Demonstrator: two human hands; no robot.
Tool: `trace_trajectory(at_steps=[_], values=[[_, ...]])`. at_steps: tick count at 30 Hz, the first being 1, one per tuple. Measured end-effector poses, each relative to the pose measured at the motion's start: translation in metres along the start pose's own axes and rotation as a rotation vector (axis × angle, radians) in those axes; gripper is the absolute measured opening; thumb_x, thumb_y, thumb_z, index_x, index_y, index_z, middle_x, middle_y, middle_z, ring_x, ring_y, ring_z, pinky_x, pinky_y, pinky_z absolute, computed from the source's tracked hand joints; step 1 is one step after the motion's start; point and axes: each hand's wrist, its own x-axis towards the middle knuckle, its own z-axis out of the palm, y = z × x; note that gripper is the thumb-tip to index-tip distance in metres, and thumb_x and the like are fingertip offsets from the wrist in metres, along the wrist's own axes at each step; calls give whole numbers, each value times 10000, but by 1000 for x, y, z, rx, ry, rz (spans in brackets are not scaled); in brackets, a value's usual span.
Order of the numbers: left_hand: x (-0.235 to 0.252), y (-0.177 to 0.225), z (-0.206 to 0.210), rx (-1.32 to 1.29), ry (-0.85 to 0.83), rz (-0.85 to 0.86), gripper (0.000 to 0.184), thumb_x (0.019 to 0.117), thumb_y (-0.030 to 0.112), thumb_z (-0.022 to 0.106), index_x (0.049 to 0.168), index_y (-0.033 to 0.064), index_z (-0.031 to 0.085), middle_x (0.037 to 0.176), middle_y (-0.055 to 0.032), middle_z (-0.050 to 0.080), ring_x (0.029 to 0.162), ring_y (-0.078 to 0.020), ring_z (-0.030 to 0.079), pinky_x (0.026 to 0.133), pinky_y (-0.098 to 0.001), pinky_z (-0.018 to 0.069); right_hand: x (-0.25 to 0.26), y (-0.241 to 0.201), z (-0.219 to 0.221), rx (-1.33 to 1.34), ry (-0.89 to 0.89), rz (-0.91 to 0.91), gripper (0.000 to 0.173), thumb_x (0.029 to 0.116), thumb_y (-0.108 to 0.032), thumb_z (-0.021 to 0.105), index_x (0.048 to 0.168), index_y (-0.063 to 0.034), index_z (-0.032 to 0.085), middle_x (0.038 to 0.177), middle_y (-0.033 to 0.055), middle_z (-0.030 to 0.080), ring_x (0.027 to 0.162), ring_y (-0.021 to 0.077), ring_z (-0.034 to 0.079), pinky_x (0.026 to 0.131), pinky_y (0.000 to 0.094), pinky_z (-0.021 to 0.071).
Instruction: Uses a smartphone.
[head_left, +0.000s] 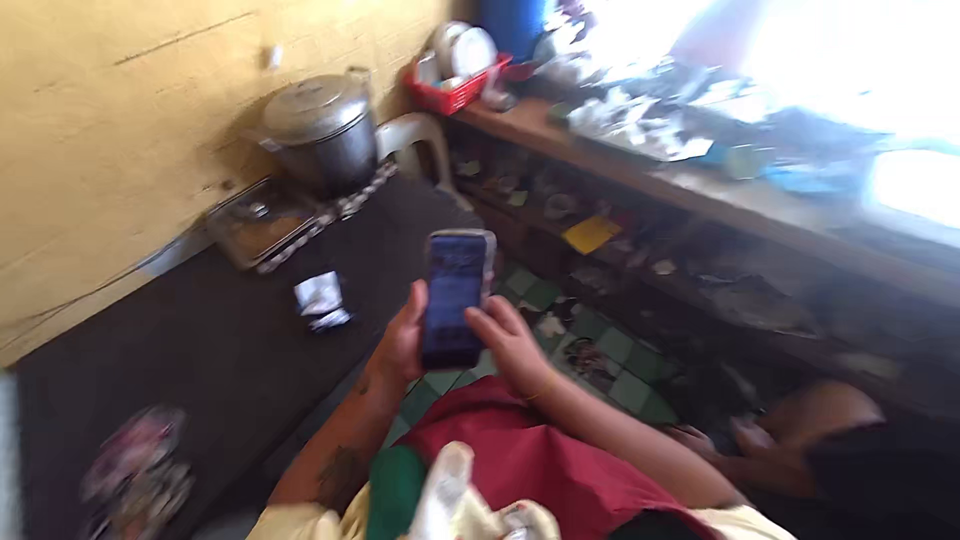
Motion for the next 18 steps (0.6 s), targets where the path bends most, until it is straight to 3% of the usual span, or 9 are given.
trace_trajectory(at_steps=[2,4,7,9,11,12,14,18], values=[[10,-4,4,-17,-72,12,759,913,686,585,1424,125,583,1339,-118,655,1209,-235,650,1019,-441,555,-1,-4,-6,-1,36,34,301,1065,-242,488,1127,32,594,1039,95,649,947,116,643,874,338,561],[15,-5,5,-9,-75,4,742,889,691,611,1400,153,608,1338,-95,661,1204,-223,656,1002,-428,566,0,-6,-8,40,46,90,389,1092,-284,427,1209,57,572,1087,141,644,965,151,642,874,368,557],[12,-5,18,77,103,-5,637,843,728,622,1243,238,702,1151,-31,751,1039,-157,731,881,-378,623,0,-8,-9,128,48,212,491,1117,-359,359,1350,51,493,1219,206,607,1059,234,631,914,434,543],[12,-8,28,134,231,-38,607,911,741,503,1194,241,699,1075,-14,770,977,-138,746,837,-361,637,-1,-8,-10,168,70,242,496,1119,-368,359,1372,44,470,1278,219,577,1115,255,608,954,454,522],[15,-12,34,223,353,-90,622,1048,638,214,1225,212,631,1055,11,770,967,-112,743,831,-345,640,-1,-5,-12,197,92,238,484,1120,-374,355,1344,40,465,1245,209,578,1104,243,602,963,442,511],[16,-14,37,261,396,-113,644,1070,582,120,1250,197,604,1054,24,768,973,-99,739,840,-337,637,-1,-4,-12,222,100,242,491,1120,-382,351,1362,34,449,1227,202,592,1089,236,619,954,436,526],[18,-18,38,318,436,-114,677,1071,539,28,1293,180,558,1054,44,761,980,-77,733,853,-321,633,-1,-2,-10,286,110,272,481,1125,-402,321,1383,-4,402,1197,175,591,1057,221,634,926,418,543],[17,-23,34,337,367,-110,700,1021,579,-56,1344,216,448,1075,144,735,1011,3,703,890,-268,614,2,-4,-11,351,195,303,515,1133,-424,263,1400,-13,419,1202,183,594,1042,245,639,909,439,546]])
